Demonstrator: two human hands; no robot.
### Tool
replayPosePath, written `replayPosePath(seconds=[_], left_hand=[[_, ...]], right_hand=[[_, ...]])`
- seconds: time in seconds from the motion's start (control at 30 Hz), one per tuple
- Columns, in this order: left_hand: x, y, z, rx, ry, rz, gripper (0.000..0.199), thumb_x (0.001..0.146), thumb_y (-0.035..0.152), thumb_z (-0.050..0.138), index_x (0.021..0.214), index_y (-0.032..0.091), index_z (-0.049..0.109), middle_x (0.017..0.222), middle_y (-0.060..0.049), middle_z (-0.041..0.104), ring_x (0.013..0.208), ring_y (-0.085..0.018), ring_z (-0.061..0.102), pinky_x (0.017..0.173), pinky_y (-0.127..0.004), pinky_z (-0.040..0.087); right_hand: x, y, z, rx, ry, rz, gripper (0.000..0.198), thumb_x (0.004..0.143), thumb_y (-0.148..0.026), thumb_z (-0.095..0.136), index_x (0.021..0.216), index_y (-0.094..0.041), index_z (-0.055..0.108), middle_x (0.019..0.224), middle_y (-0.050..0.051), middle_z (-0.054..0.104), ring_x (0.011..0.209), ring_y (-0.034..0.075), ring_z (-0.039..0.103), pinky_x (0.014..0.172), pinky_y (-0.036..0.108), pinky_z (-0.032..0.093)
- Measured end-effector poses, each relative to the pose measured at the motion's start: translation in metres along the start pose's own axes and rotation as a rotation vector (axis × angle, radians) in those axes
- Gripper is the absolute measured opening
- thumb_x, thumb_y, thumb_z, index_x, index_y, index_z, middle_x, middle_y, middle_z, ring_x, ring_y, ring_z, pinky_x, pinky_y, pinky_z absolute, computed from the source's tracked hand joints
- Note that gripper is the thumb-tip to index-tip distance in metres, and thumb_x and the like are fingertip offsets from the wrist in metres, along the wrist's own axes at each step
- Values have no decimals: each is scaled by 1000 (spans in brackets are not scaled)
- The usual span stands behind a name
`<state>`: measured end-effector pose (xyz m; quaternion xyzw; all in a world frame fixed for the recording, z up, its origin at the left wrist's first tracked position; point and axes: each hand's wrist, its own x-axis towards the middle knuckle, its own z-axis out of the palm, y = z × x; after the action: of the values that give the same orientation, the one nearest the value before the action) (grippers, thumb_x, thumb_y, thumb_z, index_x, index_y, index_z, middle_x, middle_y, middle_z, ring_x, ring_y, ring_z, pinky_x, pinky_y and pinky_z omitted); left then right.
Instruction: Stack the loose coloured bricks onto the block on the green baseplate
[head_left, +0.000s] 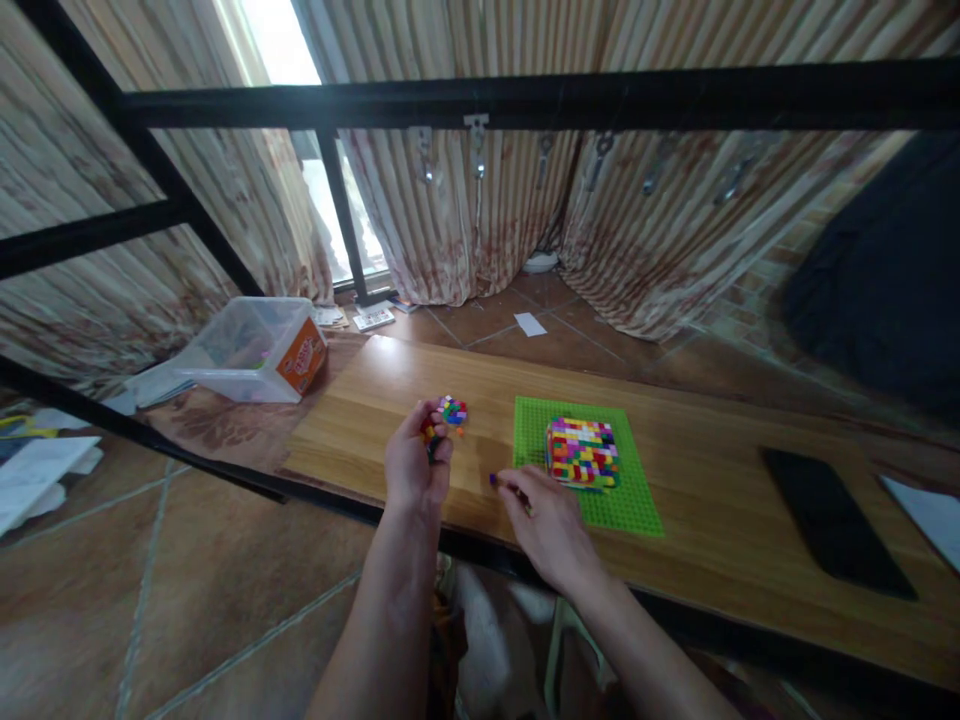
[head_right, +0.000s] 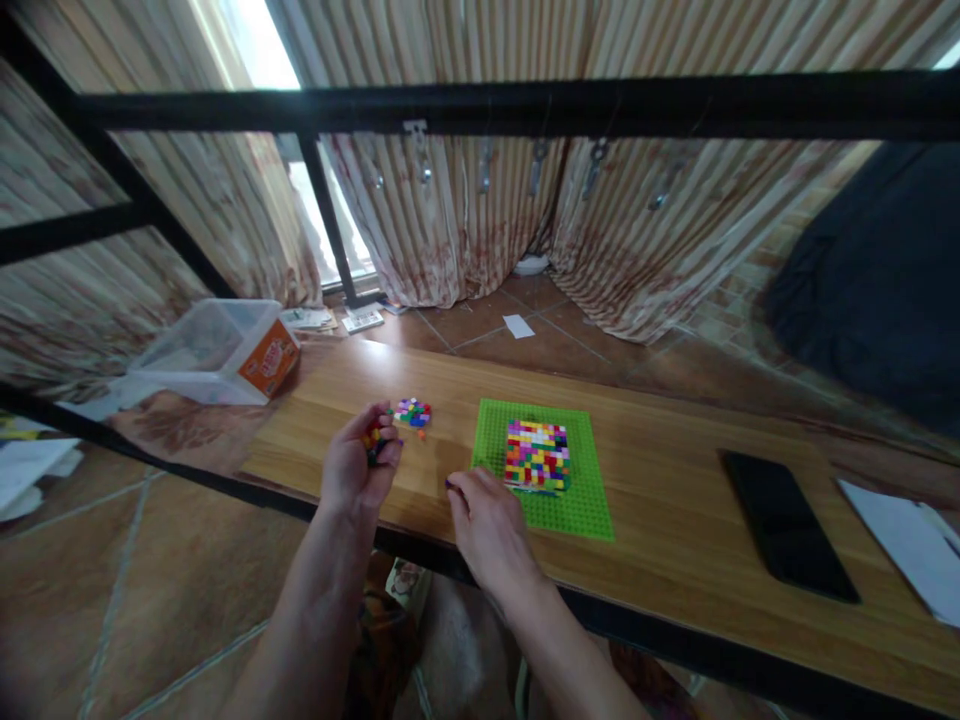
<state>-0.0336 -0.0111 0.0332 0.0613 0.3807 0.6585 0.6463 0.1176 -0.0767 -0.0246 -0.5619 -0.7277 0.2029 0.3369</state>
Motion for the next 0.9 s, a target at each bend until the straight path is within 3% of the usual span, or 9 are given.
replayPosePath(seconds=[0.23,0.43,0.57,0.7,0.8,0.9], left_hand=[[9,33,-20,-115,65,136,7,83,17,58,77,13,59,59,4,47,42,-2,43,36,-11,25],[9,34,-20,-128,89,51,8,84,15,55,78,12,60,60,3,49,44,-2,45,35,-11,25],[7,30,-17,-131,78,-9,12,86,13,51,79,11,60,60,3,50,43,-2,45,34,-11,24],[5,18,-12,-109,16,-58,10,85,10,52,78,10,60,61,2,51,44,-2,46,34,-12,24],[1,5,-5,-81,-34,-99,7,83,10,55,79,10,61,61,2,51,44,-2,46,34,-11,25],[-5,-11,5,-35,-56,-156,4,81,9,57,81,10,61,62,2,52,44,-2,46,34,-11,25]], right_hand=[[17,14,33,-308,-30,10,15,90,-18,50,83,-23,64,85,8,65,85,25,61,76,37,48],[19,7,28,-95,-8,11,19,94,-20,45,93,-22,64,90,7,68,86,22,65,78,36,50],[13,1,12,48,72,10,25,95,-21,43,102,-22,66,96,7,69,90,21,67,81,35,51],[2,11,-19,55,176,61,27,94,-25,45,104,-23,70,102,8,71,97,22,67,87,37,51],[-11,32,-50,47,288,195,26,91,-34,52,103,-22,71,111,9,72,102,24,66,90,40,50],[-23,59,-77,105,379,376,31,86,-42,57,103,-20,70,102,10,74,91,26,69,82,40,52]])
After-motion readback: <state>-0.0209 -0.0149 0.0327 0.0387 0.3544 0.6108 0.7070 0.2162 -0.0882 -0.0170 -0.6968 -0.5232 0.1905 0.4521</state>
